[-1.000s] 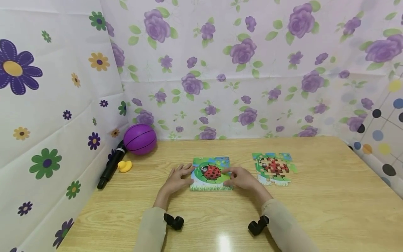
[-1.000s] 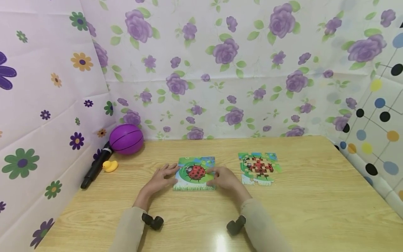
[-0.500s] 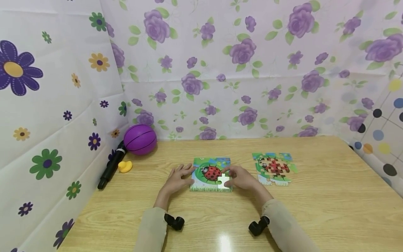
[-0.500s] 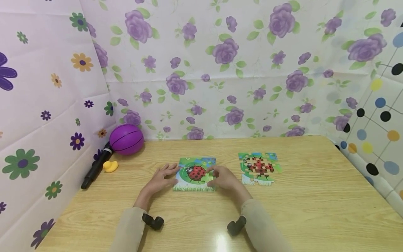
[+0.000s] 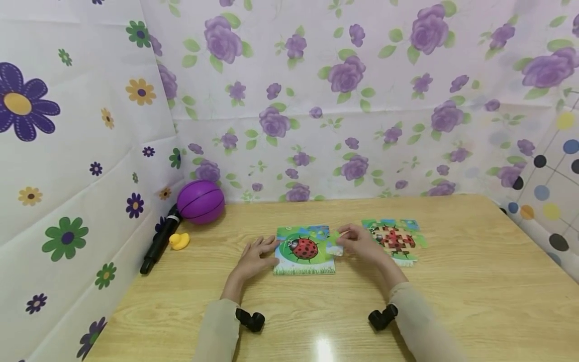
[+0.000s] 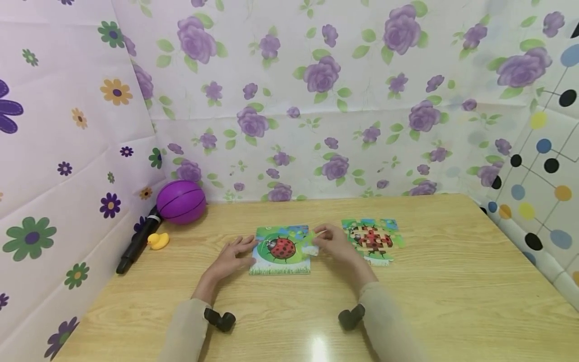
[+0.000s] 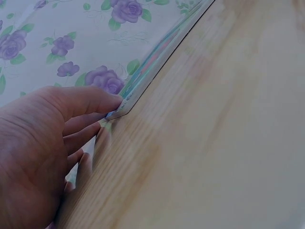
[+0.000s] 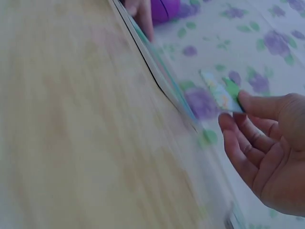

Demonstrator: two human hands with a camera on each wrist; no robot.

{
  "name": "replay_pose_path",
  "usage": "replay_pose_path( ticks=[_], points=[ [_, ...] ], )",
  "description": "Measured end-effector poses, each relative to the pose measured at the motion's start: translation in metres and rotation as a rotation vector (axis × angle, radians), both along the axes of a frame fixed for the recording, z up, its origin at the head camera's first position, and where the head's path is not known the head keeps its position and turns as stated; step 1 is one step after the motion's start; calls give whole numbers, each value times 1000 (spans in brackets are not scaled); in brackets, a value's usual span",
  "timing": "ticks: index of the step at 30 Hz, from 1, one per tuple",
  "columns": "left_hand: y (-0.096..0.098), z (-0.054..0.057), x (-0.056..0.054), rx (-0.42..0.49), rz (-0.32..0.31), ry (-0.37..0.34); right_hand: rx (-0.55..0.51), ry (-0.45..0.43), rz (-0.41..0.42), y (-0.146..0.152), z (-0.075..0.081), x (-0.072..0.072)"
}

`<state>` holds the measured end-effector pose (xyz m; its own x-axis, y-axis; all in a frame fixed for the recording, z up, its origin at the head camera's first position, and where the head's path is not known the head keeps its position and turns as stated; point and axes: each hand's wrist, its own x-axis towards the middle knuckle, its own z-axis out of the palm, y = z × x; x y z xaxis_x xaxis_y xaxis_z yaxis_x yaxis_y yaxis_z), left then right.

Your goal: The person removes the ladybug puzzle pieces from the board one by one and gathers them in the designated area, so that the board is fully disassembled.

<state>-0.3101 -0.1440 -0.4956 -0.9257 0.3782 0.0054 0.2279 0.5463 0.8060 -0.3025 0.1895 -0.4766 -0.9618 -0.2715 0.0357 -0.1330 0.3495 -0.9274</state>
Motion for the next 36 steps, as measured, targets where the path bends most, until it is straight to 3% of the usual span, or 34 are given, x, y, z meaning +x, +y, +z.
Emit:
replay_pose_path(
  ticks=[4, 10, 14, 17, 20, 27, 36],
  points=[
    [-1, -2, 0, -2, -4, -6, -1, -12, -66, 33, 3, 1],
    [-2, -2, 0, -2, -12, 6, 80, 12, -117, 91, 3, 14],
    [-1, 0, 0, 1, -24, 7, 113, -43, -199, 130, 1, 25],
    [-1, 1, 0, 3, -35, 7, 64, -127, -265, 156, -2, 33],
    [-3, 0, -1, 1, -38, 1, 94, -145, -313, 176, -7, 41],
    [-6, -2, -2, -9, -33, 6, 173, -122, -297, 197, -16, 48],
    [-10, -1, -1, -1, -21, -3, 240, -66, -264, 190, -18, 44]
  ],
)
